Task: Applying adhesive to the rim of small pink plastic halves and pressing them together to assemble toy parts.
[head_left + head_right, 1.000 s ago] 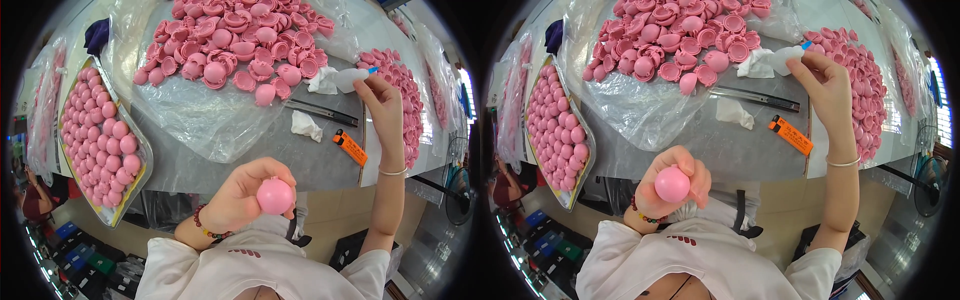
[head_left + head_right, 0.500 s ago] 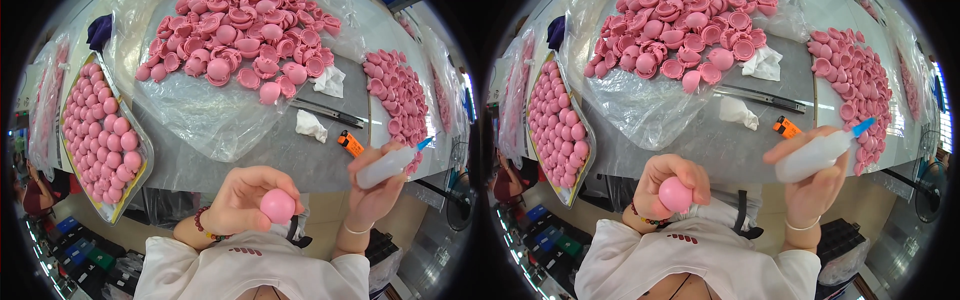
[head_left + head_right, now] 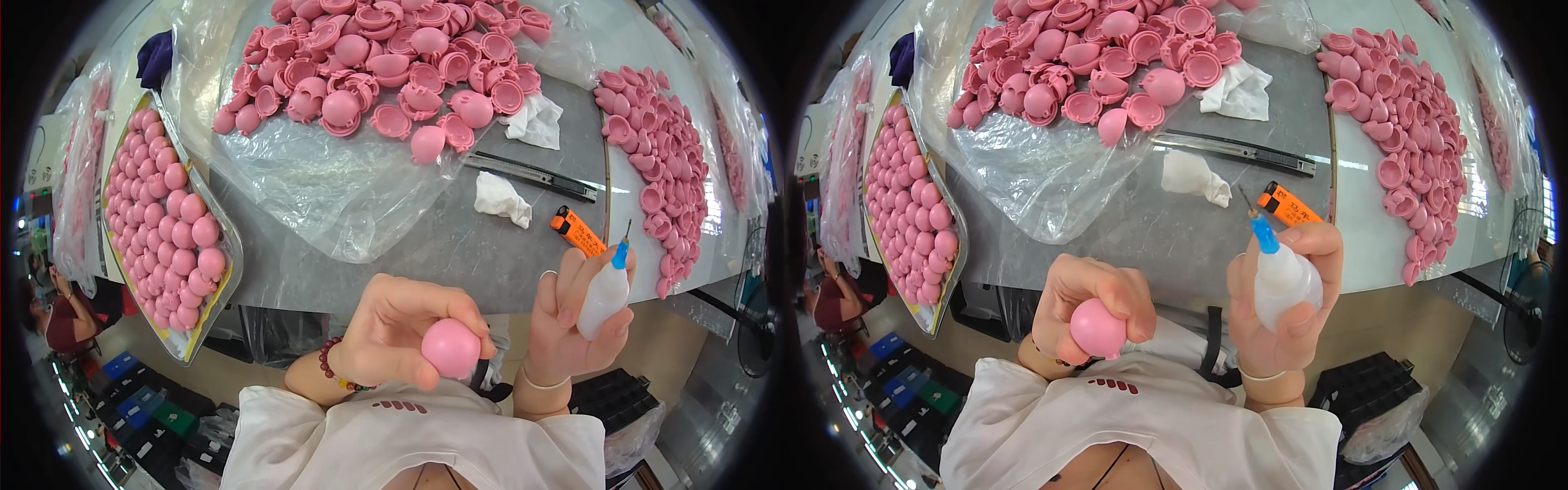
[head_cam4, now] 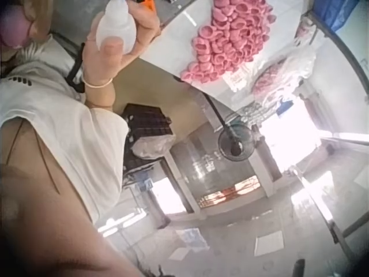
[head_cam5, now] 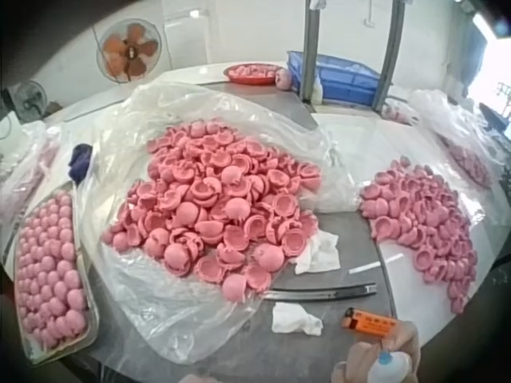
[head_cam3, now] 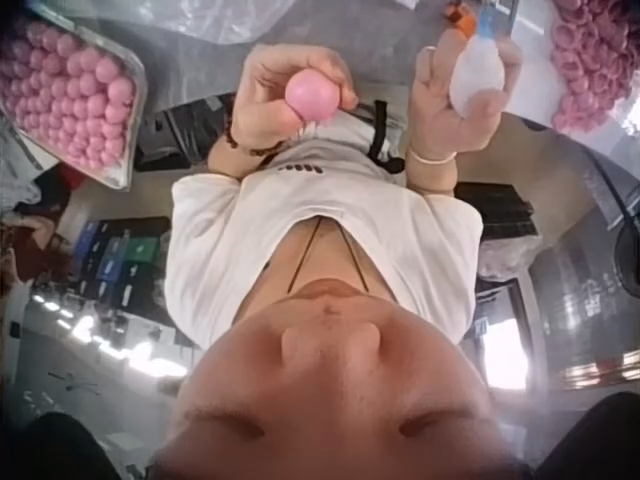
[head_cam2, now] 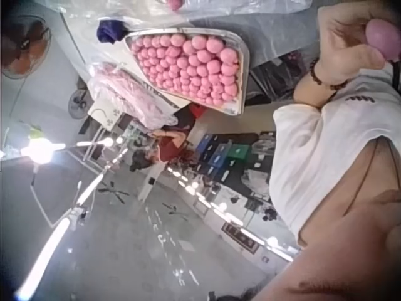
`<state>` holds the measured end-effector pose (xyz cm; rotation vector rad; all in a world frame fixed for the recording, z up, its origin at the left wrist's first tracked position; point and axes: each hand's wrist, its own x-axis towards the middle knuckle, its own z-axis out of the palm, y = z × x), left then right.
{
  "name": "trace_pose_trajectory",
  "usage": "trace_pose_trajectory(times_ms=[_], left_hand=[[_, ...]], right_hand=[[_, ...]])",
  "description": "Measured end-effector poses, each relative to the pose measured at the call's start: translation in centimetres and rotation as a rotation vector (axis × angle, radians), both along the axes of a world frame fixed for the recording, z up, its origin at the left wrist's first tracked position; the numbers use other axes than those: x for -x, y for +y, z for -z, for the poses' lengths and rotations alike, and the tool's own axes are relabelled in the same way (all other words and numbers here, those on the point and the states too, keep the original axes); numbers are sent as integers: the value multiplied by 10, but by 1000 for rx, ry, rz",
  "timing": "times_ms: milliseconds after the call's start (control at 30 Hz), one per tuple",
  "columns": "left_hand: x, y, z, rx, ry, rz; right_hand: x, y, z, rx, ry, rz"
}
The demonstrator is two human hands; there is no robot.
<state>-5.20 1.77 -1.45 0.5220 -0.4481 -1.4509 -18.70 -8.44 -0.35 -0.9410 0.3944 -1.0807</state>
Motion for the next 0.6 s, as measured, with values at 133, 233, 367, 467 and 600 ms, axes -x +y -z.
trace_pose_trajectory(times_ms=[133, 233, 367, 467, 600], left_hand=[[4, -3, 0, -49, 56, 0], [10, -7, 1, -89, -28, -87], [10, -7, 1, -19, -147, -146], [7, -9, -6, -52, -118, -112], [4, -9, -5, -12, -126, -53]], right_hand=[[1, -2, 3, 32, -7, 17], [1, -2, 5, 19, -9, 82], [4, -5, 4, 48, 35, 98], [6, -6, 7, 70, 87, 119], [8, -6, 8, 62, 94, 117]])
